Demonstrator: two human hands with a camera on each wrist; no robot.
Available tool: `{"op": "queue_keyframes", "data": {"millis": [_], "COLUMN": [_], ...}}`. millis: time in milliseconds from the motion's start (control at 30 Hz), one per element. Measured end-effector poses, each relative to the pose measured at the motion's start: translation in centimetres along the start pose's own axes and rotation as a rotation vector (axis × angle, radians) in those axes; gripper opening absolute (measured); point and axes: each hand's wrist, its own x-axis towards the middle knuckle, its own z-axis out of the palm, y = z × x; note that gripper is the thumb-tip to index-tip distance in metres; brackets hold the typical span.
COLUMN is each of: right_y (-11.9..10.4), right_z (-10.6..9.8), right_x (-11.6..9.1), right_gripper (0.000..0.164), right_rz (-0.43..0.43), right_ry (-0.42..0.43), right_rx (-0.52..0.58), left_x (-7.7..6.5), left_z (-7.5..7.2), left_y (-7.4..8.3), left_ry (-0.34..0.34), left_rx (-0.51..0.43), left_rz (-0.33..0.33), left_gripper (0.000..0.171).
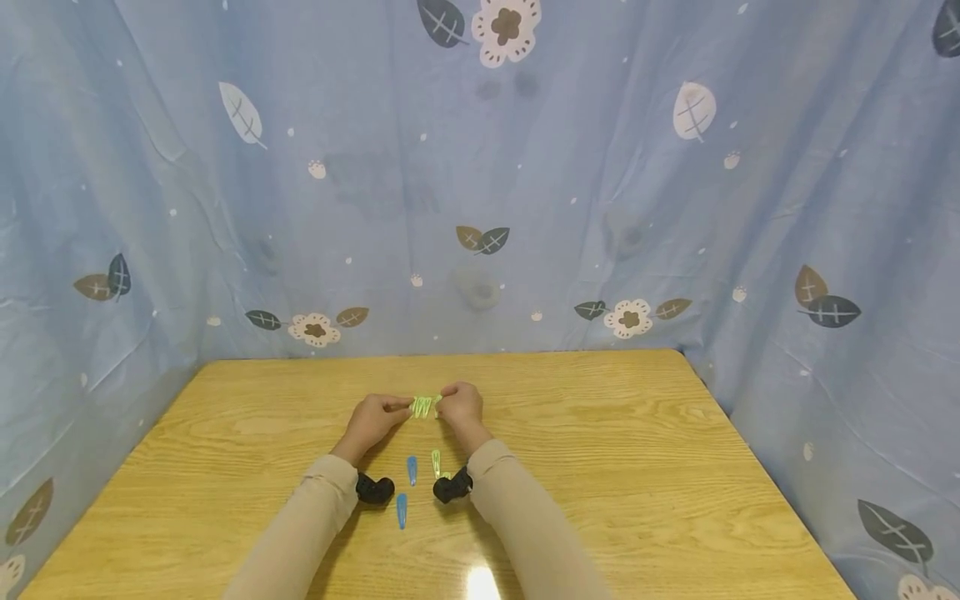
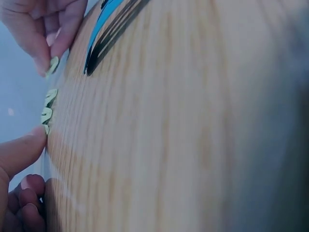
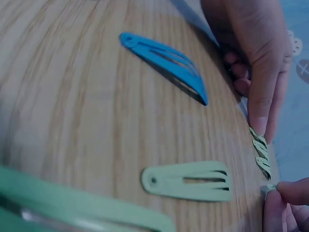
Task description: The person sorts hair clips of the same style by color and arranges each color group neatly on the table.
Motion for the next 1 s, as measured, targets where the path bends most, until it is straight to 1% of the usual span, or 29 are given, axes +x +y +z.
{"op": "queue_keyframes", "data": {"millis": [100,200,400,533,633,833,1000], "right_y": [0.10,0.07,-0.11,-0.11,-0.03,0.09,0.41], "right_z": [0.17,0.38,0.62,0.70,0.76,0.73,0.36], "right_x": [0.23,0.50,0.70,0.72,0.78,0.86,0.91], "right_gripper": [0.016,0.015,0.016,0.016,0.015,0.015,0.017], "right_rz": [0.009,-0.001,0.003,0.004,-0.011,-0.007,-0.008], "right_ry": [0.015,0.017,0.020,0.021,0.023,0.016,-0.018], "right_rx": [-0.053,-0.099,-0.148,-0.185,-0.206,-0.187,-0.103], "left_x": [0.08,0.29,0.39,0.42,0.50,0.63,0.56], "left_z": [0.02,-0.02,-0.14,-0.11,-0.06,0.02,-0.03], "left_y": [-0.06,-0.15,-0.18,-0.26,-0.33,-0.39,-0.31], "left_ry": [-0.001,0.001,-0.004,-0.019,-0.017,-0.008,-0.008], "left_rx": [-0.001,0.012,0.027,0.019,0.010,0.012,0.018], "left_rz": [-0.008,-0.006,-0.001,-0.016,-0.022,-0.021,-0.022], "left_gripper": [0.025,0.024,0.023,0.024,0.024,0.023,0.023]}}
